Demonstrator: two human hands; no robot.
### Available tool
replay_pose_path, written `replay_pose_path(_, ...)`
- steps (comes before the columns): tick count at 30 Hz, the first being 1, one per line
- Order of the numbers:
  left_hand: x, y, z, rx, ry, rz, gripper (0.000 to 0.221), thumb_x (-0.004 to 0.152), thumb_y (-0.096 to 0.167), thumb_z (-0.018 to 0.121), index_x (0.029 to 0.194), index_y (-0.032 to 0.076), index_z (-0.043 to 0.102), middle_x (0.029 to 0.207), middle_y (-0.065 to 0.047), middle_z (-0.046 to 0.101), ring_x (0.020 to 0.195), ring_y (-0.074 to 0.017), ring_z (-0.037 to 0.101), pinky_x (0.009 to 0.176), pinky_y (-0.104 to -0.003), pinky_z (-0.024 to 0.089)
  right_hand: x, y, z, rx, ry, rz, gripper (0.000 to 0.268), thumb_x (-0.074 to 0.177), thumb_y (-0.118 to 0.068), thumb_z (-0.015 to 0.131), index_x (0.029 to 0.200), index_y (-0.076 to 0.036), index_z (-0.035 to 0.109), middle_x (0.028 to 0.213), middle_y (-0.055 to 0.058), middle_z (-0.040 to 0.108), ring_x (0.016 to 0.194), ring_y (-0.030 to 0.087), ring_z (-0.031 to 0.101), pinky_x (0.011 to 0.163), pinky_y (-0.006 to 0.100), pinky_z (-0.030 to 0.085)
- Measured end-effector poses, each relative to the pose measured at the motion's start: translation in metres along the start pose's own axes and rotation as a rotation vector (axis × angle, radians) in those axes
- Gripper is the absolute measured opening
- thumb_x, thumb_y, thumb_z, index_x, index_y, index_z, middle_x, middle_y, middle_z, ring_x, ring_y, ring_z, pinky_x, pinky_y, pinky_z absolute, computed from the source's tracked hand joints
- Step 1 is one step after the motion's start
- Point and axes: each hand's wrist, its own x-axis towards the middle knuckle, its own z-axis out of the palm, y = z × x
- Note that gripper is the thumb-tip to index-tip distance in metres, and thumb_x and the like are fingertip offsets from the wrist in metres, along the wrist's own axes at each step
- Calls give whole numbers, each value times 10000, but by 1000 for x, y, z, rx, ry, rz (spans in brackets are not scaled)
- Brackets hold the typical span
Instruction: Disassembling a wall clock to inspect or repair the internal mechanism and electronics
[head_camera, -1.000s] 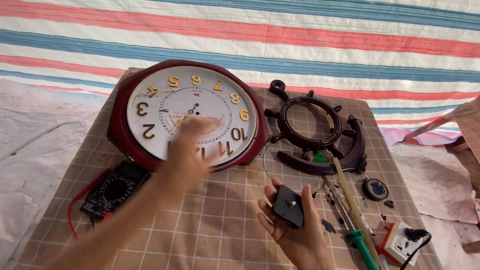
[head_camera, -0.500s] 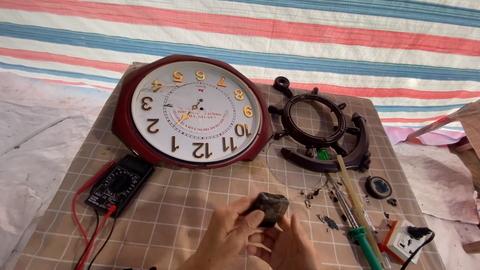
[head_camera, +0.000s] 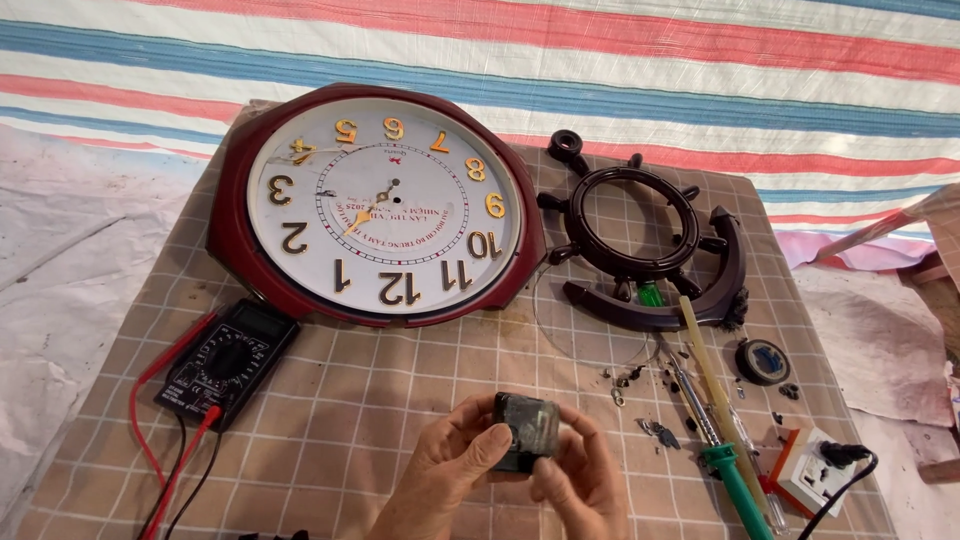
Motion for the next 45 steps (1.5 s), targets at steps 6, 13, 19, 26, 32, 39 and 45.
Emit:
replay_pose_path(6, 3, -22, -12, 176, -114, 25, 716, 672, 434, 581, 1246, 37, 420, 1074, -150, 615, 930, -229, 637, 708, -304, 578, -4, 5, -6, -377, 1, -295, 476, 641, -202, 713, 1089, -88, 603, 923, 51, 612, 635, 132, 679, 557, 236, 615)
replay_pose_path(13, 4, -41, -13, 118, -303, 169, 651, 801, 254, 606, 1339, 157, 253, 1251, -151, 470, 1126, -213, 514, 969, -306, 339, -15, 25, 2, -113, 172, -42, 444, 611, -202, 716, 1011, -49, 596, 784, 136, 690, 600, 194, 679, 529, 229, 489)
replay_pose_path(19, 3, -24, -16, 66, -61, -61, 575, 785, 314, 528, 1322, 207, 353, 1384, -65, 356, 1203, -213, 443, 934, -323, 411, -18, 12, 9, -754, 212, -417, 581, 648, -592, 522, 1060, -188, 580, 1009, -26, 555, 636, 60, 706, 391, 140, 555)
replay_pose_path(26, 1, -13, 0, -65, 22, -392, 447, 837, 305, 402, 1163, 37, 549, 823, -158, 561, 642, -197, 538, 549, -232, 426, -12, 8, 6, -921, 93, -707, 576, 644, -460, 637, 1133, -168, 551, 1075, 1, 603, 911, 152, 622, 742, 264, 504)
replay_pose_path(32, -1, -26, -17, 640, -203, 174, 607, 845, 525, 310, 1219, 49, 363, 1011, -146, 469, 918, -199, 464, 766, -292, 349, 0, 13, 4, -831, 12, -690, 654, 643, -435, 715, 1166, -103, 506, 991, 42, 576, 880, 133, 605, 688, 213, 553)
replay_pose_path(39, 7, -45, -42, 1004, -335, 486, 1067, 657, 854, 363, 1327, 59, 126, 1272, -232, 313, 1142, -285, 398, 719, -330, 495, 11, 11, -5, -786, -51, -632, 638, 634, -406, 720, 1161, -103, 524, 968, 45, 573, 836, 113, 623, 719, 214, 545)
replay_pose_path(45, 14, -4, 7, 334, 10, -217, 417, 841, 420, 320, 760, 59, 512, 613, -44, 445, 514, -118, 405, 459, -232, 314, 10, 5, -2, -677, -98, -420, 658, 609, -291, 758, 1186, -106, 503, 981, 43, 521, 725, 97, 621, 591, 182, 611)
